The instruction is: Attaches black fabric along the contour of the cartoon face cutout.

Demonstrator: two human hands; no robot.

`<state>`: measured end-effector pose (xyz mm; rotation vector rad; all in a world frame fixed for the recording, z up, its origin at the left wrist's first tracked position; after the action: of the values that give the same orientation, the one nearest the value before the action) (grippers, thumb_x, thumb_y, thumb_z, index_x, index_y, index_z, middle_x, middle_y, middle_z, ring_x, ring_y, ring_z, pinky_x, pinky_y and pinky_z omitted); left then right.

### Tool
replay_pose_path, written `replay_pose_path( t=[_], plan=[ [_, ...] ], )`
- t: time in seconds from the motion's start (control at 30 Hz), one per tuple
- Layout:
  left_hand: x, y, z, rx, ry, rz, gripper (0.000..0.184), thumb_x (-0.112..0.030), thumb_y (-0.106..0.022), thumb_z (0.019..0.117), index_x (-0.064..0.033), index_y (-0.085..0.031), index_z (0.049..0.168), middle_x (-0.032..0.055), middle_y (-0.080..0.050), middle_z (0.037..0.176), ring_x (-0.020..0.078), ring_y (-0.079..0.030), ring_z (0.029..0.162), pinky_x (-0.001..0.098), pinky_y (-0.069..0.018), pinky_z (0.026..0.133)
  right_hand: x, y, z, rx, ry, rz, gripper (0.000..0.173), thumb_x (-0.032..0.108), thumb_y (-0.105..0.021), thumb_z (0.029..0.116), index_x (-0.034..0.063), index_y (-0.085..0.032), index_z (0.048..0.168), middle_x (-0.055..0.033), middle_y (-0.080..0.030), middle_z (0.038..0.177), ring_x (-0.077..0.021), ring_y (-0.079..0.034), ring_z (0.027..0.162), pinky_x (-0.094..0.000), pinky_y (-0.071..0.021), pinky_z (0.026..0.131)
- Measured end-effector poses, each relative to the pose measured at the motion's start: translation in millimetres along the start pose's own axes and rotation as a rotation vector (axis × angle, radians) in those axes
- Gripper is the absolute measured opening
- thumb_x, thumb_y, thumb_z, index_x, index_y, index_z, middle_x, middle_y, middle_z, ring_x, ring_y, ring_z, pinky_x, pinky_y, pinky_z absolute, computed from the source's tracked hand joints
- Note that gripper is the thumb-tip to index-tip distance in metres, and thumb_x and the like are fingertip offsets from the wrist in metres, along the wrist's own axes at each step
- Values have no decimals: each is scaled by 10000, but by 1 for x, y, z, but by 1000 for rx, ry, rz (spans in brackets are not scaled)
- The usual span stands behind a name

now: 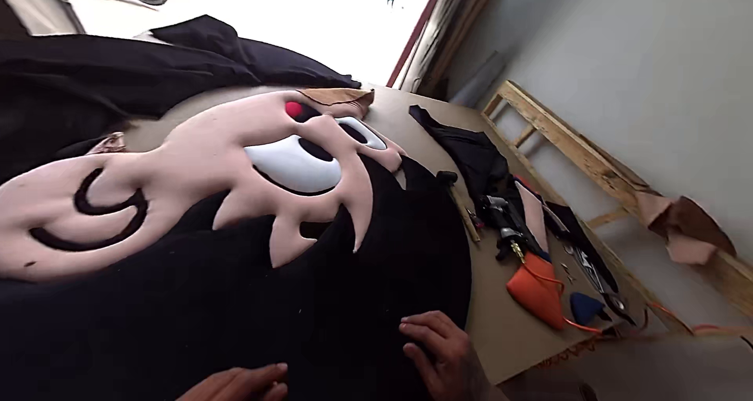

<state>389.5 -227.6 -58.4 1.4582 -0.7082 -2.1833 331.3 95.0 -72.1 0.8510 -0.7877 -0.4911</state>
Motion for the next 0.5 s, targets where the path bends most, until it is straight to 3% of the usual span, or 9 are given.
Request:
replay_pose_path(
  t=[0.07, 0.13, 0.23, 0.33, 0.43, 0.5],
  plan=[
    [19, -9, 48, 16, -15, 3, 231, -282, -669, 1009, -124, -758, 1152, 62, -762, 1024, 156, -734, 904, 386, -628, 814, -36, 30, -6, -86, -119, -148, 241, 358, -621, 1017, 231, -772, 1156, 62, -733, 1205, -93, -665, 1152, -310, -580, 968],
    [43, -29, 92, -13, 1, 122, 275, -407, -602, 1015, -223, -760, 1144, -37, -758, 1024, 87, -723, 898, 360, -628, 802, -79, 58, -5, -135, -232, -262, 262, 377, -589, 1024, 229, -776, 1131, 70, -740, 1175, -82, -685, 1104, -314, -593, 932],
    [81, -61, 154, 77, 140, 304, 288, -486, -609, 970, -285, -769, 1100, -87, -752, 961, 90, -715, 852, 422, -614, 793, -154, 89, 22, -169, -334, -421, 311, 393, -541, 1016, 224, -787, 1103, 52, -759, 1069, -107, -721, 948, -349, -620, 801],
    [99, -94, 213, 277, 293, 409, 230, -483, -704, 934, -292, -772, 1043, -72, -750, 894, 132, -711, 840, 479, -591, 807, -245, 101, 65, -106, -461, -464, 286, 338, -579, 1020, 170, -776, 1140, -63, -756, 1024, -260, -730, 892, -523, -602, 777],
    [107, -126, 254, 522, 403, 514, 299, -558, -718, 896, -290, -766, 1020, -52, -748, 932, 163, -708, 923, 496, -574, 865, -320, 91, 113, 38, -612, -464, 331, 330, -576, 1031, 118, -731, 1233, -189, -734, 1103, -414, -705, 1022, -665, -544, 852],
    [114, -141, 270, 626, 422, 579, 336, -582, -720, 879, -265, -754, 983, -32, -733, 925, 186, -698, 932, 511, -566, 851, -357, 73, 136, 145, -693, -481, 381, 331, -575, 1031, 70, -688, 1285, -260, -704, 1158, -479, -671, 1086, -712, -508, 874]
  ],
)
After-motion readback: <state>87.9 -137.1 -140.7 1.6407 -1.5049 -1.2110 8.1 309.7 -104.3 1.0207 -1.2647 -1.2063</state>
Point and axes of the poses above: each hand's wrist, its own z-axis towards the middle knuckle, its own y-axis out of the back of the hand, x = y × z, the point moved 8 cm from there along z, towards the middle knuckle
